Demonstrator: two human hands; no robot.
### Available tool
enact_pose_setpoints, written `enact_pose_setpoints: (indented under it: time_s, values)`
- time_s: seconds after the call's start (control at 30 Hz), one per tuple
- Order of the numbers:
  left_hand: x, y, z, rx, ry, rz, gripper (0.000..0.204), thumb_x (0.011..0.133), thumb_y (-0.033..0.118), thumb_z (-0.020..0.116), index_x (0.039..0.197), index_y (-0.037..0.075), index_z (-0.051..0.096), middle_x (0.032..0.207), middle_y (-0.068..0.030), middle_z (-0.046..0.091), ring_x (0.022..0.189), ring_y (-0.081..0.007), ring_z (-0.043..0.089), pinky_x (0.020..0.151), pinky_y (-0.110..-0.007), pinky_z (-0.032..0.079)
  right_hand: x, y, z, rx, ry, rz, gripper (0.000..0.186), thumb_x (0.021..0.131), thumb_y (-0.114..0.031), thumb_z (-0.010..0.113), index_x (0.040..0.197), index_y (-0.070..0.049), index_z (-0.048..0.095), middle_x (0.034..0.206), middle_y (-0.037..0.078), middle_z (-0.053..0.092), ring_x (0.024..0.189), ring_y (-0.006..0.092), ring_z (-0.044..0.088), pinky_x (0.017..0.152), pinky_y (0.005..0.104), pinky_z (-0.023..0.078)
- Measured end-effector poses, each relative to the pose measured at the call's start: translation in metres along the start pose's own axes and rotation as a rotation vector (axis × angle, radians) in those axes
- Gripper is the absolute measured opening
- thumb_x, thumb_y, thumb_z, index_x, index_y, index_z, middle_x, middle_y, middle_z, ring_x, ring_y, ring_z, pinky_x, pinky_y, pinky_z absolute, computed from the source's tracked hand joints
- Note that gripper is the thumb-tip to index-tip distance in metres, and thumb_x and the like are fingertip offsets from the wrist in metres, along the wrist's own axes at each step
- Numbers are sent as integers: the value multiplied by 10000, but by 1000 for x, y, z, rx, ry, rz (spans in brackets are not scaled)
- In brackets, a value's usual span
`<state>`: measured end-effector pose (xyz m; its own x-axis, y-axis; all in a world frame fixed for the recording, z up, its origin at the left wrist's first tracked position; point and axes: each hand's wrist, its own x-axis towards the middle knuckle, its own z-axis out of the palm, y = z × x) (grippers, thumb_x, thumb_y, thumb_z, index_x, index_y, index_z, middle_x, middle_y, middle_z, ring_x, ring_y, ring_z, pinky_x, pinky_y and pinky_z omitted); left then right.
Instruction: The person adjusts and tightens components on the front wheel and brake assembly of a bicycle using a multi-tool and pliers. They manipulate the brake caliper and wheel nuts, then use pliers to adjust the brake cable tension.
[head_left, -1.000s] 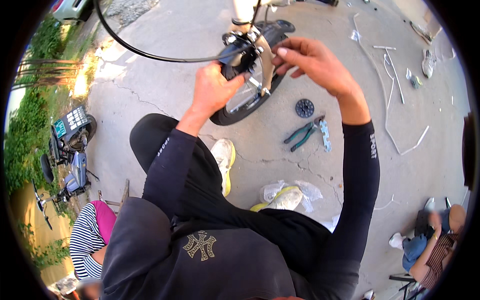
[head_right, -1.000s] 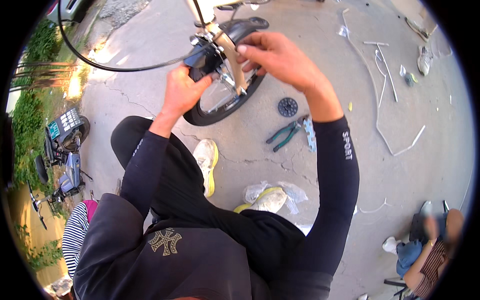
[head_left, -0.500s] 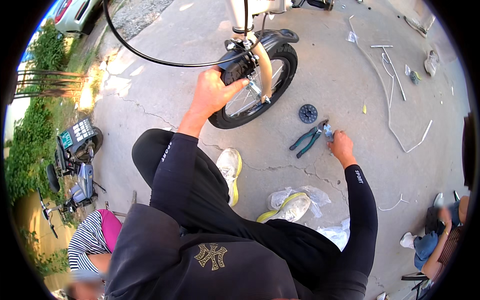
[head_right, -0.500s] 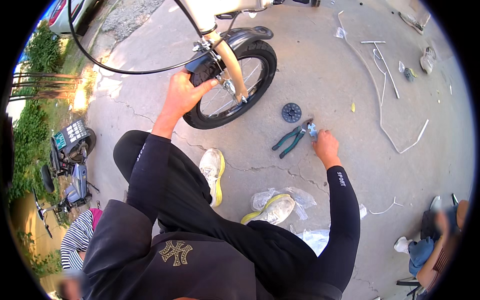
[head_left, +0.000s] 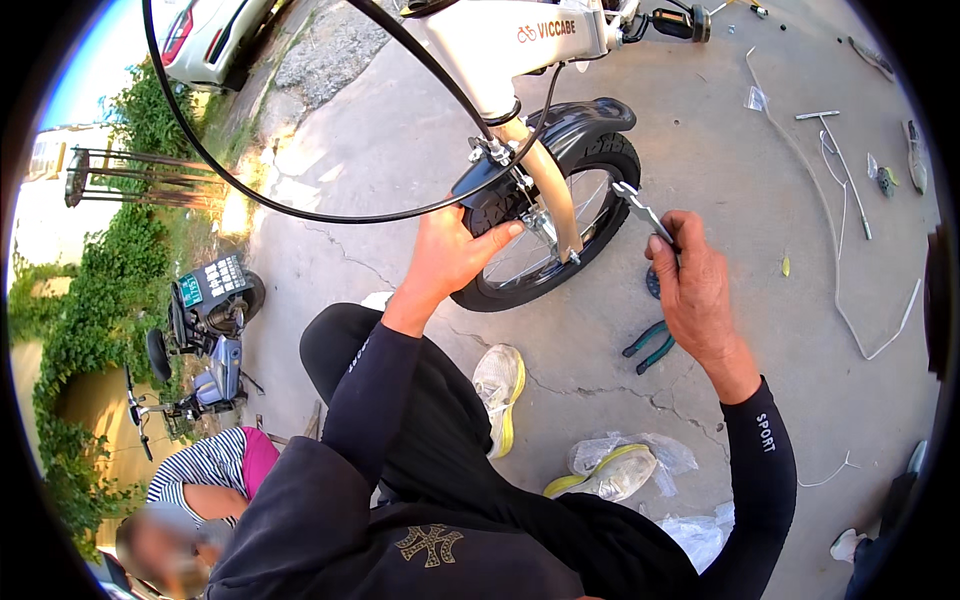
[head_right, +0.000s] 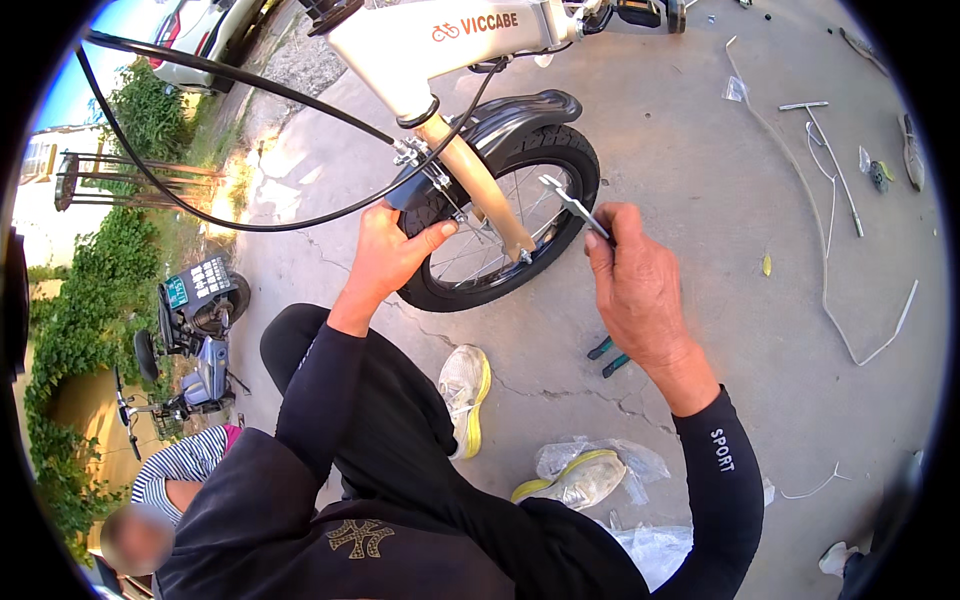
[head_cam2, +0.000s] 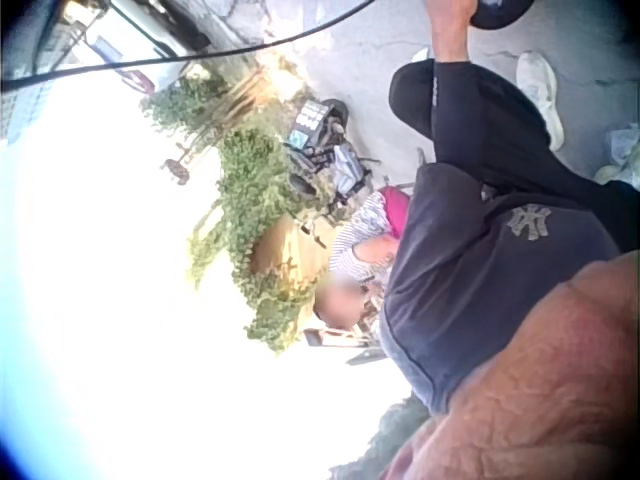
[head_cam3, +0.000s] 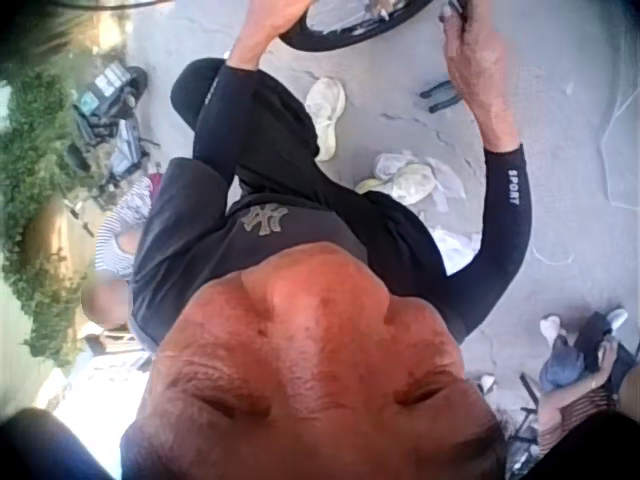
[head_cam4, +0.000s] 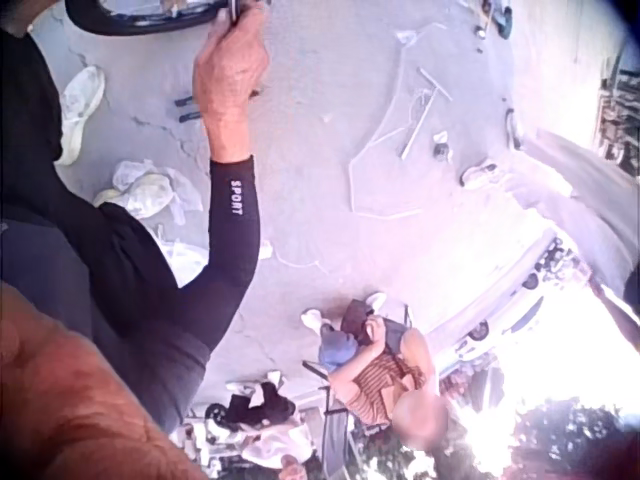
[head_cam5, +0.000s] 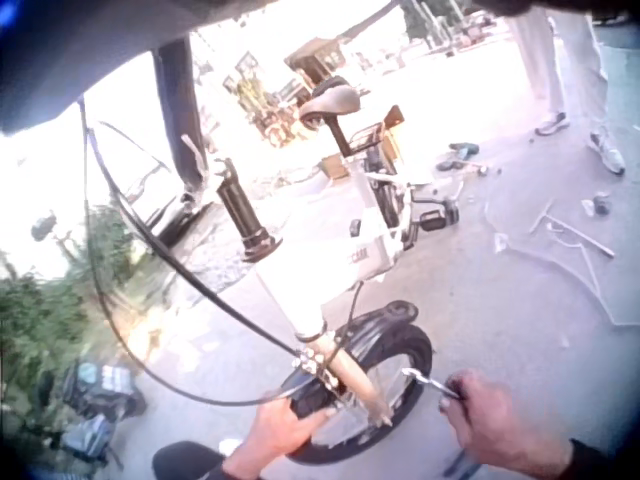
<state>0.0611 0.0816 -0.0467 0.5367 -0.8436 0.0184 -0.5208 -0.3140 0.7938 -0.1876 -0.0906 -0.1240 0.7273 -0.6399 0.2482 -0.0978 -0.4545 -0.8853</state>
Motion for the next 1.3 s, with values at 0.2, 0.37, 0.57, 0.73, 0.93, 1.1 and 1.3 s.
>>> enact_pose_setpoints:
  time_s: [0.2,0.37,0.57,0.73,0.93,1.1,1.3]
  values:
    - [-1,5,-2,81,-15,48,485,834,128,842,1260,-2,649,1099,-107,755,1013,-149,698,927,-342,543,22,-41,45,158,21,-137,210,970,-39,639,1170,-30,574,881,181,689,712,379,682,597,427,520]
    - [-1,7,-3,30,-71,-17,416,877,105,813,1236,-28,650,1081,-52,715,996,-111,639,892,-301,520,22,-38,56,199,-9,-147,235,947,-27,655,1173,-38,592,899,170,695,725,374,687,592,425,522]
    - [-2,7,-4,92,-79,-4,397,867,51,801,1227,-22,650,1072,-52,718,983,-113,643,885,-305,530,26,-39,65,271,21,-181,233,929,-11,672,1154,-28,613,900,168,693,721,358,688,592,424,525]
    - [-1,5,-3,37,-78,9,384,863,13,782,1221,-22,648,1060,-45,716,960,-95,637,845,-286,533,24,-43,66,221,49,-216,284,914,4,683,1188,-26,614,901,162,695,720,362,686,591,417,526]
    - [-1,0,1,11,-35,-42,454,862,35,823,1259,-28,613,1077,-37,702,975,-98,634,840,-280,532,29,-60,44,167,20,-241,280,911,6,681,1183,-17,624,873,168,688,707,381,673,586,421,521]
    - [0,3,3,-103,-46,74,472,882,84,827,1286,-27,609,1153,-64,693,1045,-111,622,934,-303,529,35,-92,0,-32,-214,-73,151,946,-52,645,1085,5,647,816,213,675,733,427,666,613,473,518]
    - [-1,14,3,42,40,45,484,815,168,889,1194,-48,679,1062,-60,734,968,-94,599,912,-319,517,84,-148,-40,-539,-282,-276,115,907,-85,673,902,28,658,750,200,646,719,412,633,673,477,510]
